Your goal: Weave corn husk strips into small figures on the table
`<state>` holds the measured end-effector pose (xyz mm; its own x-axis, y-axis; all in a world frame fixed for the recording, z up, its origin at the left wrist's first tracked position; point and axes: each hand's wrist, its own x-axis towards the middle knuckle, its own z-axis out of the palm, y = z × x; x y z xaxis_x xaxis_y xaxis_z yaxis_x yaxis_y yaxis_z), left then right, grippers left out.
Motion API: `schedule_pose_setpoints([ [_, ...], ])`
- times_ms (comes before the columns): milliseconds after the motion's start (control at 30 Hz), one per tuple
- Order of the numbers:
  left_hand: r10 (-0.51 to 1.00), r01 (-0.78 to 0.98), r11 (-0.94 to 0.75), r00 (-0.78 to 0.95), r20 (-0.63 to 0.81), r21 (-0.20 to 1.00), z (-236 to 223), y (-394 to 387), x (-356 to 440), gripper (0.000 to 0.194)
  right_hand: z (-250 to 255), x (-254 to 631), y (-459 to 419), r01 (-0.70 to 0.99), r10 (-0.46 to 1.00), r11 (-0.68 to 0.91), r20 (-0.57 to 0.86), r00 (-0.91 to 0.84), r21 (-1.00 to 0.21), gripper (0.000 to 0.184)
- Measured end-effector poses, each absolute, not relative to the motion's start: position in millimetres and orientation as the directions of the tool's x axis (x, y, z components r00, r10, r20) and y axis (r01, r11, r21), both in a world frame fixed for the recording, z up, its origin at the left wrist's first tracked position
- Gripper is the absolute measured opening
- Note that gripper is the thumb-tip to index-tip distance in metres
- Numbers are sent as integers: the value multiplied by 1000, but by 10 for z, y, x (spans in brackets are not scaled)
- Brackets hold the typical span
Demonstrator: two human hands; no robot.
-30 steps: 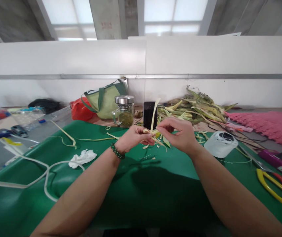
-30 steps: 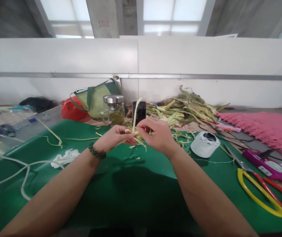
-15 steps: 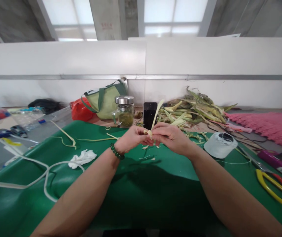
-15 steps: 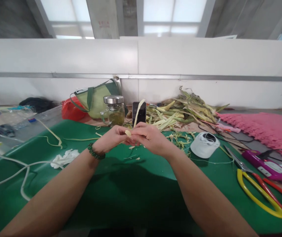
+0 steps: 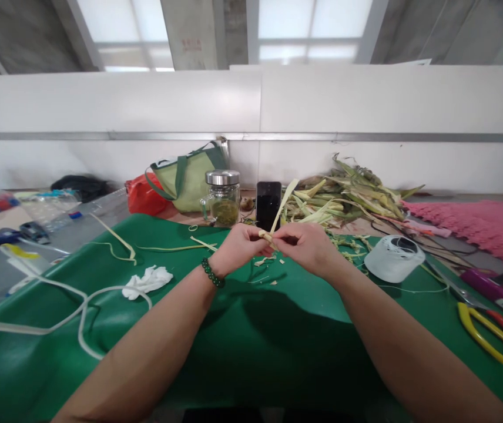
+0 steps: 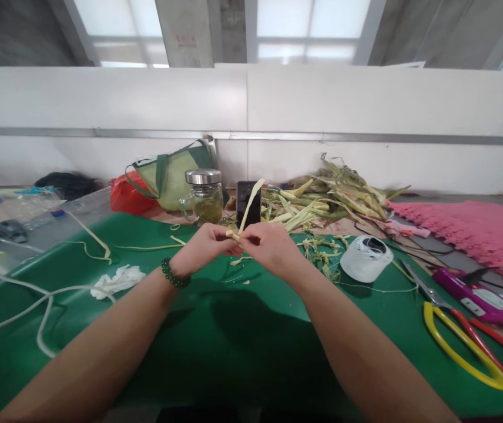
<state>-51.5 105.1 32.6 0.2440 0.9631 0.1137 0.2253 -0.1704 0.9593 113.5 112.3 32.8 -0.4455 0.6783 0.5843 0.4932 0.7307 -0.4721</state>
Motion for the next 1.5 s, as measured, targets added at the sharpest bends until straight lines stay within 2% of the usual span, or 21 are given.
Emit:
schedule_pose_setpoints([
  [133, 950, 378, -300, 208, 235, 876, 269, 1057, -492, 13, 286, 1108, 1116, 496, 703, 706, 588, -400, -506, 12],
  [333, 884, 472, -466, 208, 418, 749, 254, 1006, -432, 20, 231, 1048, 1120, 469, 690, 711, 648, -321, -524, 9],
  [533, 870, 498, -487, 201, 451, 717, 278, 973, -408, 33, 231, 1050, 1115, 519, 698, 690, 653, -295, -504, 9],
  [700, 854, 589, -500, 213, 475, 636, 253, 971, -406, 43, 225, 1036, 1095, 538, 701, 684, 648, -297, -493, 11],
  [833, 840, 678, -499, 225, 493, 540, 229, 951, -390, 46, 222, 1024, 1095, 527, 746, 634, 626, -226, -565, 4],
  [933, 832, 724, -492, 227, 506, 484, 214, 939, -379, 46, 273, 1024, 1104, 469, 841, 527, 513, -171, -708, 25],
  [1000, 835, 763, -470, 221, 504, 444, 201, 940, -380, 47, 333, 1032, 1117, 361, 925, 378, 334, -181, -852, 35],
  [1100, 822, 803, -472, 253, 511, 363, 176, 954, -398, 54, 416, 1055, 1142, 190, 970, 109, 62, -237, -976, 32],
  [1200, 801, 797, -513, 312, 511, 318, 148, 974, -423, 70, 448, 1083, 1166, 126, 964, 23, -12, -266, -992, 21],
  [1300, 801, 795, -531, 357, 480, 294, 123, 985, -433, 80, 441, 1114, 1189, 124, 942, 30, -13, -337, -992, 6],
  [1367, 806, 797, -532, 372, 461, 287, 113, 985, -427, 81, 430, 1135, 1200, 170, 923, 82, 10, -386, -982, 8],
  [1433, 807, 794, -535, 380, 452, 288, 118, 984, -416, 75, 413, 1152, 1203, 265, 905, 187, 61, -420, -946, 14],
  [1500, 808, 777, -543, 381, 449, 318, 137, 991, -411, 59, 391, 1162, 1197, 387, 895, 327, 151, -419, -862, 14],
])
